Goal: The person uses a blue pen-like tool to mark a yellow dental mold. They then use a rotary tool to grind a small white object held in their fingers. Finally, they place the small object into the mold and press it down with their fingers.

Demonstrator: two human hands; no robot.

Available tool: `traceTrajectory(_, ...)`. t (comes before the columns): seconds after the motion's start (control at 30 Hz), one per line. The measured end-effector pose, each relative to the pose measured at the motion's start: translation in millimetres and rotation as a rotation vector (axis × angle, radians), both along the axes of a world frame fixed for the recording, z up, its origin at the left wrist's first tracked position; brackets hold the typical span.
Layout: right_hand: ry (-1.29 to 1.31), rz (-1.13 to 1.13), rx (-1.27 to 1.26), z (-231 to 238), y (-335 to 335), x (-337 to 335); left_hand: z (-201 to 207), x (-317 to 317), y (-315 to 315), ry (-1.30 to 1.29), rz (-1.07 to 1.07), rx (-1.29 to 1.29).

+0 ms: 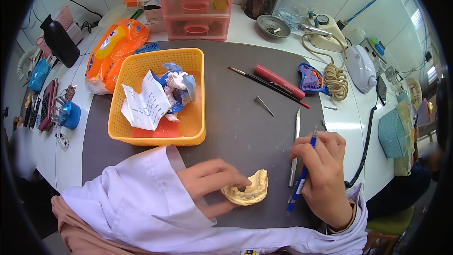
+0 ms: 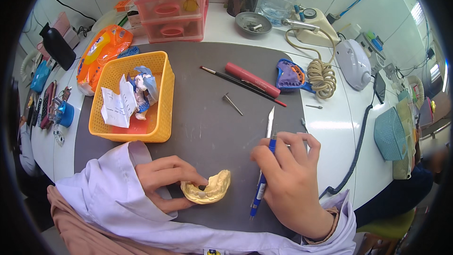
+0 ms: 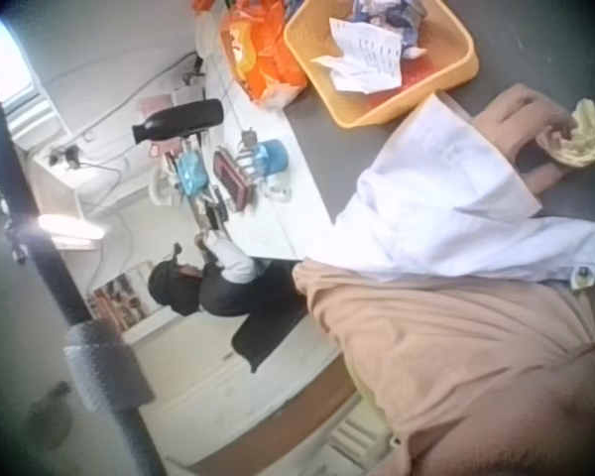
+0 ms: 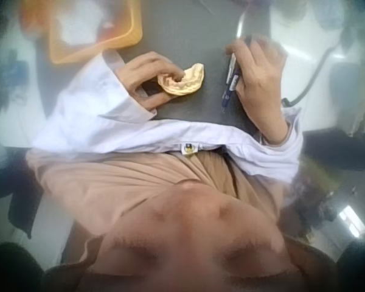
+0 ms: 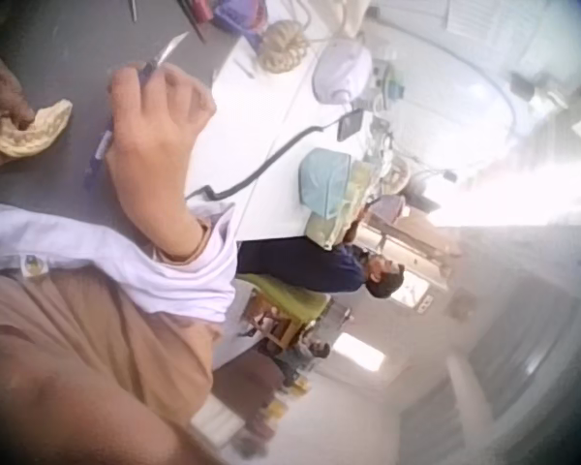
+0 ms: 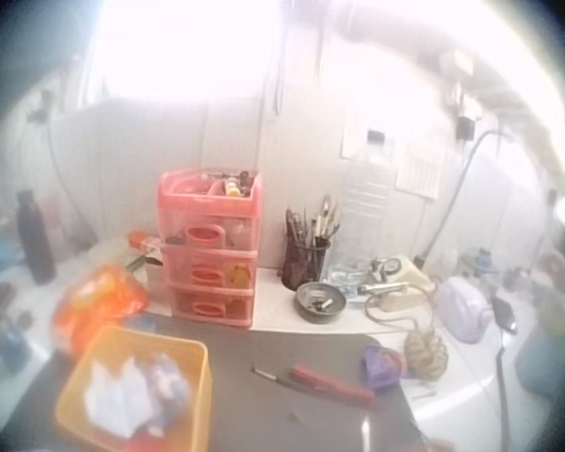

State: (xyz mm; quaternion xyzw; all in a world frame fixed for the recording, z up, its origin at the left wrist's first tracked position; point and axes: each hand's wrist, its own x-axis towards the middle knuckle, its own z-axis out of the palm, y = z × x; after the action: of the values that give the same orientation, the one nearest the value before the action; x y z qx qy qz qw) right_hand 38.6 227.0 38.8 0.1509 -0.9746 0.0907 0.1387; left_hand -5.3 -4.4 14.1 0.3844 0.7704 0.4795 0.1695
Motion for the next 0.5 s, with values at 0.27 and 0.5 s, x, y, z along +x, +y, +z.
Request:
traceTrajectory(0.27,-0.054,0.03,0.109,-15.1,-1.7,6.8,-13.3,-7.7,4.7,0.305,-0.018,0.075)
traceTrajectory(0.5,0.006,0.042,0.068,-12.1,-2.2,12.8,-2.7,-2.5,5.8,0.447,0.009,-0.059)
